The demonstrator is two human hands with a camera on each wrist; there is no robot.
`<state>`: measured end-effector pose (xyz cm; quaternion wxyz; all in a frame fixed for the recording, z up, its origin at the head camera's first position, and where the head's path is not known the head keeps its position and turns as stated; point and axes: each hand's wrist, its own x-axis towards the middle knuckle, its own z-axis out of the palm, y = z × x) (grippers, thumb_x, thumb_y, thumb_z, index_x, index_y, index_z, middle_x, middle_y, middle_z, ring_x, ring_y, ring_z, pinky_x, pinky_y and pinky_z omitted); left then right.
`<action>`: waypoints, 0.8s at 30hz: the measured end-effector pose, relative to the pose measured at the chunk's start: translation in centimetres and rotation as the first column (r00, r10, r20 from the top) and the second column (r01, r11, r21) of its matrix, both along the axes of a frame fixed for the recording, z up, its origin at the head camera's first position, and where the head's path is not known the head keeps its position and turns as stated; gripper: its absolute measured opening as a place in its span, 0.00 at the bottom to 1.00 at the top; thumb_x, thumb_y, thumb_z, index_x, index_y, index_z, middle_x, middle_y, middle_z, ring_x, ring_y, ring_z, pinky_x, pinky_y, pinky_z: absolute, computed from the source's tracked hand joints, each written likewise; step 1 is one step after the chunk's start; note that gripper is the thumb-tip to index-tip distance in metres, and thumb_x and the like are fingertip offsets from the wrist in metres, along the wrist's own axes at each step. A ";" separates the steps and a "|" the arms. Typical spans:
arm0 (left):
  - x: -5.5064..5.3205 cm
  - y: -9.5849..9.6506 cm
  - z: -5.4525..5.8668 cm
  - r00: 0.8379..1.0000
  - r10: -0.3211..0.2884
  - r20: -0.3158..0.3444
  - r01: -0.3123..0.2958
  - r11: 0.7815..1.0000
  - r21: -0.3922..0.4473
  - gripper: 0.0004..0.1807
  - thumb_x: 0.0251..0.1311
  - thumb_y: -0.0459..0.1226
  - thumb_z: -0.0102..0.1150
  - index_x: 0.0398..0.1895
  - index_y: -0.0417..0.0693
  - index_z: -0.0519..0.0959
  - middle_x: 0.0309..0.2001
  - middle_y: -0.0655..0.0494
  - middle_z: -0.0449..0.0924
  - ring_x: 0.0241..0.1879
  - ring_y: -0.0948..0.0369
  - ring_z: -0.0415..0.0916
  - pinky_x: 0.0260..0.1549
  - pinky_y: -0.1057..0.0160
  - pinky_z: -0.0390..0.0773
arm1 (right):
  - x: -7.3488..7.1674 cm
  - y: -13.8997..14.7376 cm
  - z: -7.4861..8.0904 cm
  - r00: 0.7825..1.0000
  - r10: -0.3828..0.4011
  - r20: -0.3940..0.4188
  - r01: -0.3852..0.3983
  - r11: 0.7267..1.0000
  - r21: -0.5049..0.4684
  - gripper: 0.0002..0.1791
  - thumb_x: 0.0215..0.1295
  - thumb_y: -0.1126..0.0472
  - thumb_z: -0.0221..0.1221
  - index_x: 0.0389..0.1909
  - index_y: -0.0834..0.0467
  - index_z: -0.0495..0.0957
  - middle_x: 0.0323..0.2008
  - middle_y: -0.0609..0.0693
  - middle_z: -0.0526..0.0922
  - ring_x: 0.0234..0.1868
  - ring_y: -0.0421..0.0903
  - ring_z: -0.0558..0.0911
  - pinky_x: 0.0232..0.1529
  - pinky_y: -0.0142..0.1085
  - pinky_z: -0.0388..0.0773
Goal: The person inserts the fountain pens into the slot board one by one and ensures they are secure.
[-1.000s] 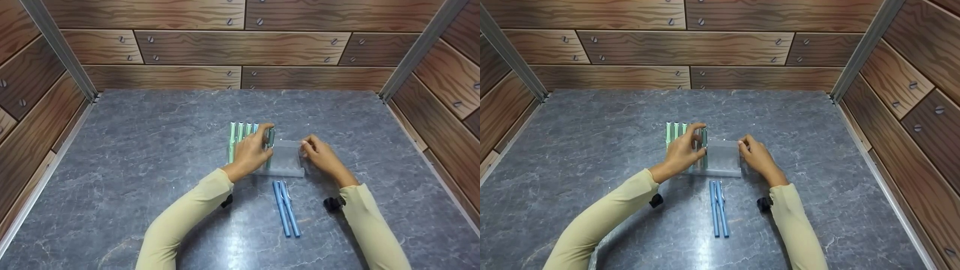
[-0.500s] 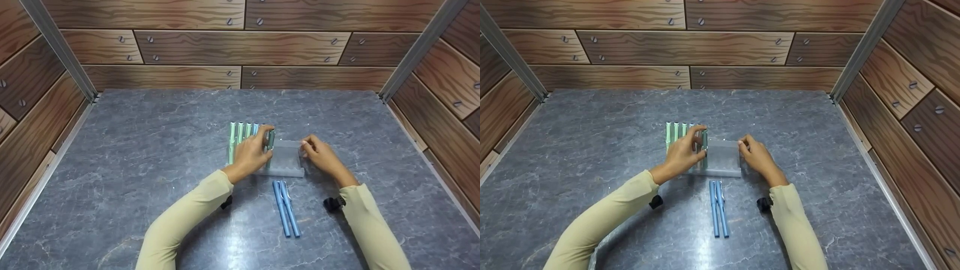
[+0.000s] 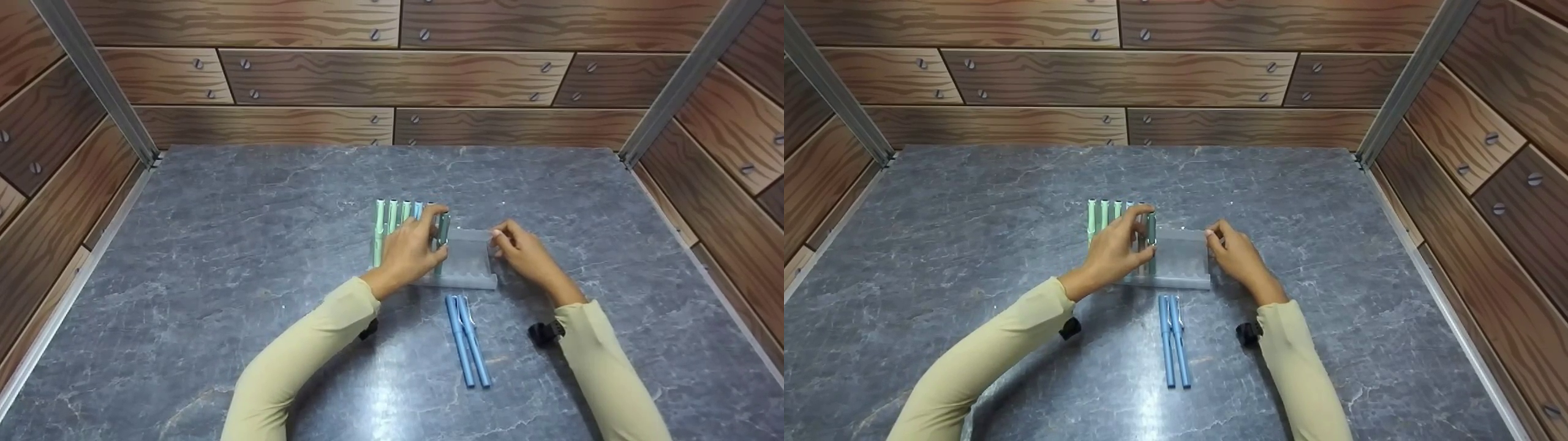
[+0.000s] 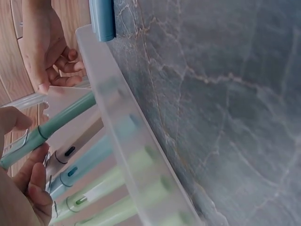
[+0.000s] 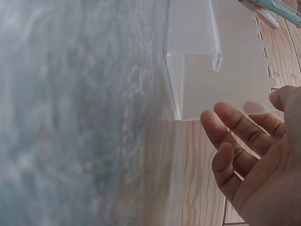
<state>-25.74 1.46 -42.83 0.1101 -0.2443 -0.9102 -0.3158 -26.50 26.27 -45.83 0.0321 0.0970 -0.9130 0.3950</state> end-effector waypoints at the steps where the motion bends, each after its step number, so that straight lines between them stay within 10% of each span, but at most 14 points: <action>1: 0.0 0.0 0.0 1.000 -0.001 -0.010 0.001 1.000 -0.008 0.34 0.54 0.42 0.66 0.63 0.63 0.63 0.37 0.60 0.83 0.32 0.62 0.72 0.23 0.68 0.70 | 0.0 0.0 0.0 1.000 0.000 0.001 0.000 1.000 -0.001 0.15 0.76 0.58 0.45 0.47 0.67 0.72 0.38 0.62 0.82 0.33 0.50 0.81 0.33 0.28 0.72; 8: -0.1 0.0 0.3 0.996 -0.004 -0.086 0.001 1.000 -0.029 0.30 0.54 0.42 0.66 0.61 0.61 0.68 0.34 0.62 0.80 0.31 0.62 0.69 0.21 0.69 0.66 | 0.0 0.0 0.0 1.000 0.009 -0.008 -0.009 1.000 -0.001 0.15 0.76 0.59 0.45 0.48 0.68 0.72 0.37 0.62 0.82 0.33 0.50 0.81 0.34 0.27 0.72; 24: -0.3 0.0 0.5 0.998 0.043 -0.041 -0.043 0.999 -0.007 0.30 0.55 0.39 0.64 0.63 0.60 0.68 0.34 0.62 0.80 0.27 0.64 0.73 0.18 0.69 0.68 | -0.1 -0.1 0.0 1.000 0.012 -0.015 -0.012 1.000 -0.006 0.14 0.75 0.60 0.46 0.46 0.67 0.72 0.37 0.63 0.82 0.33 0.51 0.81 0.34 0.27 0.72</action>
